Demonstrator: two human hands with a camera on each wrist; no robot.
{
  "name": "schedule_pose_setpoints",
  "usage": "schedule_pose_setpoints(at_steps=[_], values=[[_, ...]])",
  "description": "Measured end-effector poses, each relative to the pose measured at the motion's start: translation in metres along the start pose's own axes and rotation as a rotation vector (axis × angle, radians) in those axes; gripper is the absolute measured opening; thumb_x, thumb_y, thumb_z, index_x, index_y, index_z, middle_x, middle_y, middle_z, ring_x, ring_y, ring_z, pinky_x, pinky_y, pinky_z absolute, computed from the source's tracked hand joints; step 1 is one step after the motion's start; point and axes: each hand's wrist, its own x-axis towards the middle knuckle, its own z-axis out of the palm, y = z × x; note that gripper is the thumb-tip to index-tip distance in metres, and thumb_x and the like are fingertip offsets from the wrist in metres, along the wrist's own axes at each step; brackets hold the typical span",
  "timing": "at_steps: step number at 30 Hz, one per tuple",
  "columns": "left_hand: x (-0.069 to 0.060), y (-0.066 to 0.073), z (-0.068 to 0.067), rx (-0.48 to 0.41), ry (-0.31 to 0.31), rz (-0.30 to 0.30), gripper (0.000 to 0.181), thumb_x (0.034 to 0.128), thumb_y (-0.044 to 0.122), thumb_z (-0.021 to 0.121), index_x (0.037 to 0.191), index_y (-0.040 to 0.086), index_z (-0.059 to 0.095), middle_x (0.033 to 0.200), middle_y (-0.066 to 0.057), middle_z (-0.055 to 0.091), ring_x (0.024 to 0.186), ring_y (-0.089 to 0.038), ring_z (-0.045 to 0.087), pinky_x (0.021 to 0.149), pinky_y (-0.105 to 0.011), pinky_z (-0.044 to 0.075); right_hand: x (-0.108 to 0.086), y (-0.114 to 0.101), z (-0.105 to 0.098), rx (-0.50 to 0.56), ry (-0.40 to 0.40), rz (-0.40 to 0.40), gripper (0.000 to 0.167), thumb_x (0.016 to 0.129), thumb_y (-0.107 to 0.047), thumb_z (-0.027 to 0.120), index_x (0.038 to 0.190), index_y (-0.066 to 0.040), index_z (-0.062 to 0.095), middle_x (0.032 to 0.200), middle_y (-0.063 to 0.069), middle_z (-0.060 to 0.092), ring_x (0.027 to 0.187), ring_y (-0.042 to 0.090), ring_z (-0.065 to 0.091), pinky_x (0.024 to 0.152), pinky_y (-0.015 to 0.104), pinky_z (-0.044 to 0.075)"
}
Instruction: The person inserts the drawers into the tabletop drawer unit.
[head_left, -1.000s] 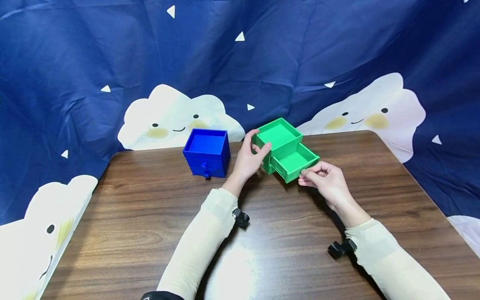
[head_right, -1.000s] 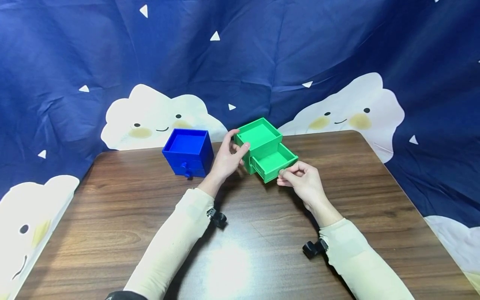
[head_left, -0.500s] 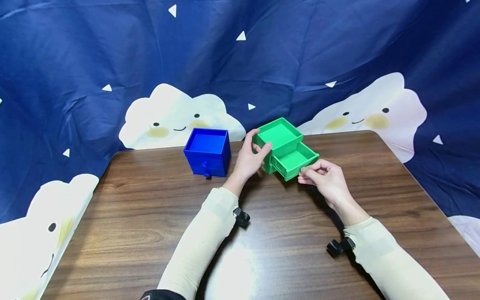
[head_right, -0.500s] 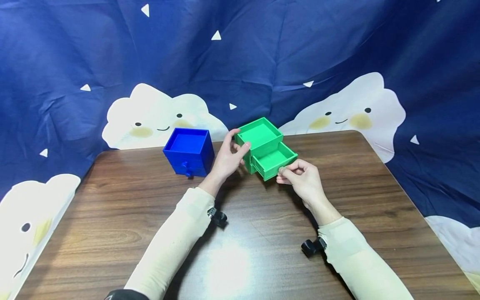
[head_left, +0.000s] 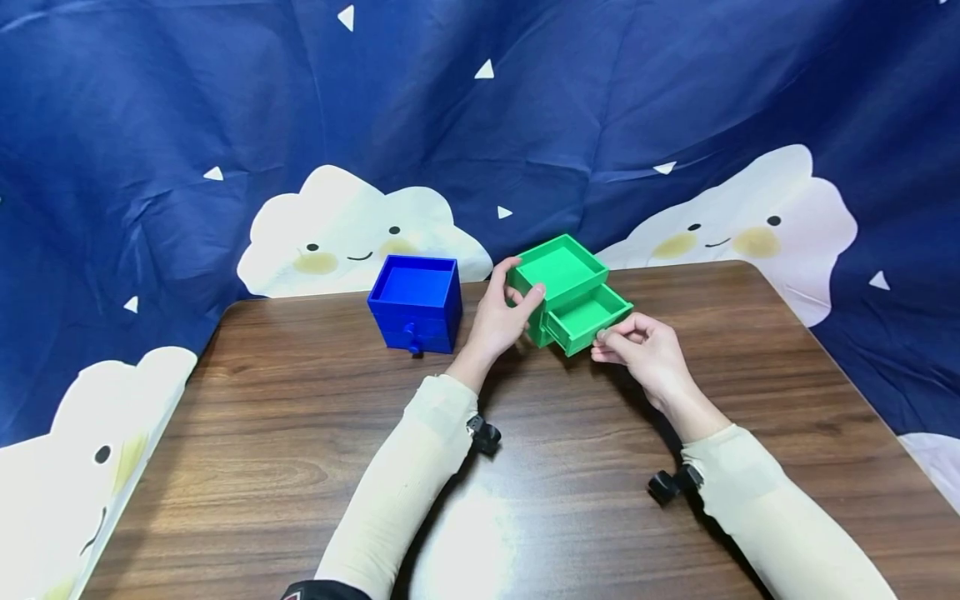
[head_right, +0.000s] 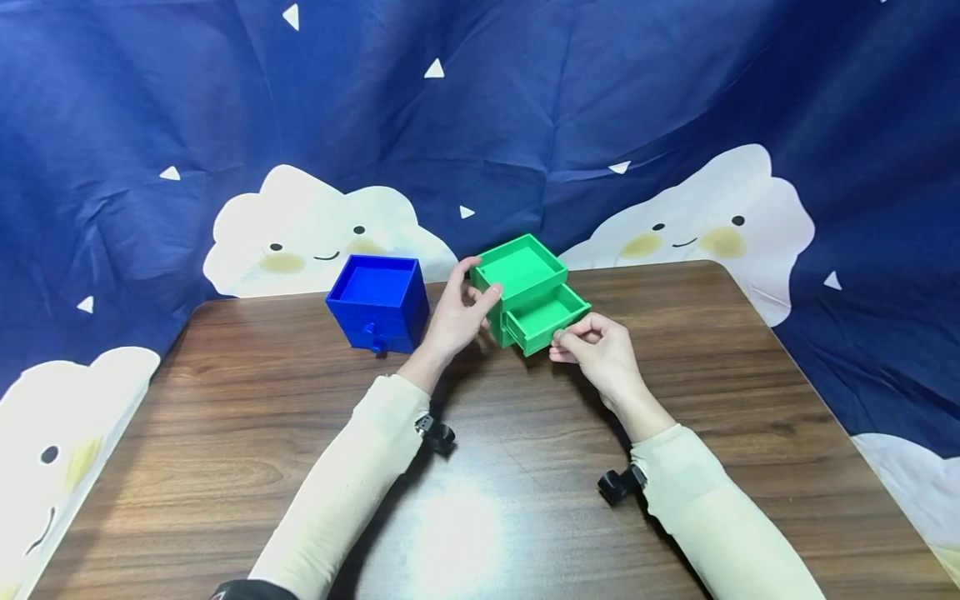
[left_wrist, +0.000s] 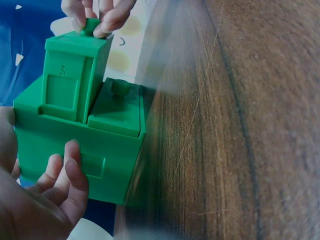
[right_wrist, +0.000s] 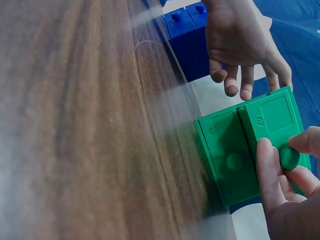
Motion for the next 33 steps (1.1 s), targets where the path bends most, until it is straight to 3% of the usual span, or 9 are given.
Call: schedule_pose_setpoints(at_steps=[11,33], values=[[0.000,0.001,0.001,0.020,0.015,0.002,0.063,0.1055,0.041,0.070,0.161,0.030,0.041,0.087,0.001,0.055,0.082,-0.049,0.074,0.058,-0.025,0.050,0.015,0.002,0.006,-0.006,0.001,0.026,0.008,0.100,0.005,0.067,0.095,0.001,0.063,0.083,0.002,0.078,0.076,0.012,0.080,0.078,0.031,0.067],[0.001,-0.002,0.001,0.021,0.015,0.020,0.064,0.1056,0.041,0.069,0.161,0.029,0.041,0.087,-0.001,0.056,0.079,-0.047,0.073,0.057,-0.025,0.049,0.032,0.006,0.021,0.021,0.037,0.025,0.012,0.100,0.004,0.069,0.094,-0.001,0.060,0.078,-0.001,0.078,0.073,0.010,0.078,0.074,0.028,0.067]])
